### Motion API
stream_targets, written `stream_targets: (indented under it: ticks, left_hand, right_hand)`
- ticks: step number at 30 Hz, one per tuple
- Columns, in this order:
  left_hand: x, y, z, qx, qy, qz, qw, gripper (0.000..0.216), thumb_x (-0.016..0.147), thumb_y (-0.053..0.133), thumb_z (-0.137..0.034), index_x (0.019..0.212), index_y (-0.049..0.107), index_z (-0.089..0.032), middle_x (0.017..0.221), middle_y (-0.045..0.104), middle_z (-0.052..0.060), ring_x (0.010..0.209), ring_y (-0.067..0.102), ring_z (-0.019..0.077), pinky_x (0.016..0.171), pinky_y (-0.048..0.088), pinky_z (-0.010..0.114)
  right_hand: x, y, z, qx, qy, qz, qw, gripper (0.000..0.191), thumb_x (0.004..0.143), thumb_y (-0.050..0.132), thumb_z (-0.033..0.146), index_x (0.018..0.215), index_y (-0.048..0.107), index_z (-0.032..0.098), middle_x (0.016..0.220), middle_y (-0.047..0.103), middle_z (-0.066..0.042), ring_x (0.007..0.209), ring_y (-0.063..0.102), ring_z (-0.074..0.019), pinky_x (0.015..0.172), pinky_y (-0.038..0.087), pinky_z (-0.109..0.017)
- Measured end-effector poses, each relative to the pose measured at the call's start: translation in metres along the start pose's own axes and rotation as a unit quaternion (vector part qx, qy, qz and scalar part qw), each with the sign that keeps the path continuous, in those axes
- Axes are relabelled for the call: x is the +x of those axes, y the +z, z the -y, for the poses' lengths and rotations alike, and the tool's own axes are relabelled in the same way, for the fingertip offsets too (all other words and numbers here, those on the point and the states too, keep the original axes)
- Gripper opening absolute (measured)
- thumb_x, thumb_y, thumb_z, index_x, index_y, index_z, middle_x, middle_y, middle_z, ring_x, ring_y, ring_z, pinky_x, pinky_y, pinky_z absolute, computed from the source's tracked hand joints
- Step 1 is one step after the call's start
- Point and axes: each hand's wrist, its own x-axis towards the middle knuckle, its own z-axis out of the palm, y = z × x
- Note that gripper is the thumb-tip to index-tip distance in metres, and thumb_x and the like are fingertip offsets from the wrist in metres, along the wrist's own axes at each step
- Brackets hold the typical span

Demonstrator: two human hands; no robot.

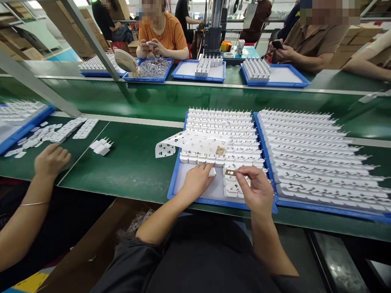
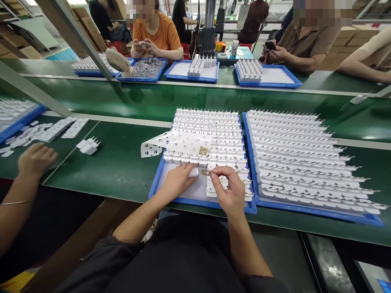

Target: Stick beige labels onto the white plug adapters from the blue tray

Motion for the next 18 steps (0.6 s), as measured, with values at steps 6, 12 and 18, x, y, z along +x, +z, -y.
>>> stream_targets:
  ticks: [6,12,18]
  left_hand:
    - [-0.023,0.001,0.023,-0.315,-0.015,-0.095,0.944,0.038,0.088,0.074,-0.035,0.117,0.053,-0.024,0.118,0.074,0.009,0.107,0.074,0.0253,0.090,0.061,0.038]
    - [-0.042,0.010,0.018,-0.389,0.013,-0.149,0.909,0.052,0.087,0.076,-0.035,0.133,0.053,-0.026,0.132,0.070,0.013,0.120,0.070,0.0257,0.099,0.060,0.039]
    - [-0.049,0.009,0.023,-0.517,0.027,-0.123,0.847,0.058,0.085,0.074,-0.059,0.126,0.050,-0.025,0.143,0.063,0.020,0.115,0.072,0.0277,0.099,0.059,0.044]
  right_hand:
    - [-0.008,0.010,0.013,0.047,0.009,0.097,0.994,0.007,0.095,0.067,0.019,0.099,0.068,0.025,0.088,0.070,-0.004,0.083,0.070,-0.0201,0.074,0.059,-0.035]
    - [-0.010,0.042,0.026,0.048,-0.009,0.171,0.984,0.006,0.095,0.065,0.019,0.095,0.066,0.025,0.086,0.072,-0.002,0.080,0.070,-0.0190,0.073,0.058,-0.033]
    - [-0.005,0.041,0.024,0.120,0.029,0.177,0.976,0.004,0.096,0.067,0.021,0.098,0.069,0.025,0.089,0.072,-0.002,0.083,0.070,-0.0186,0.076,0.057,-0.032]
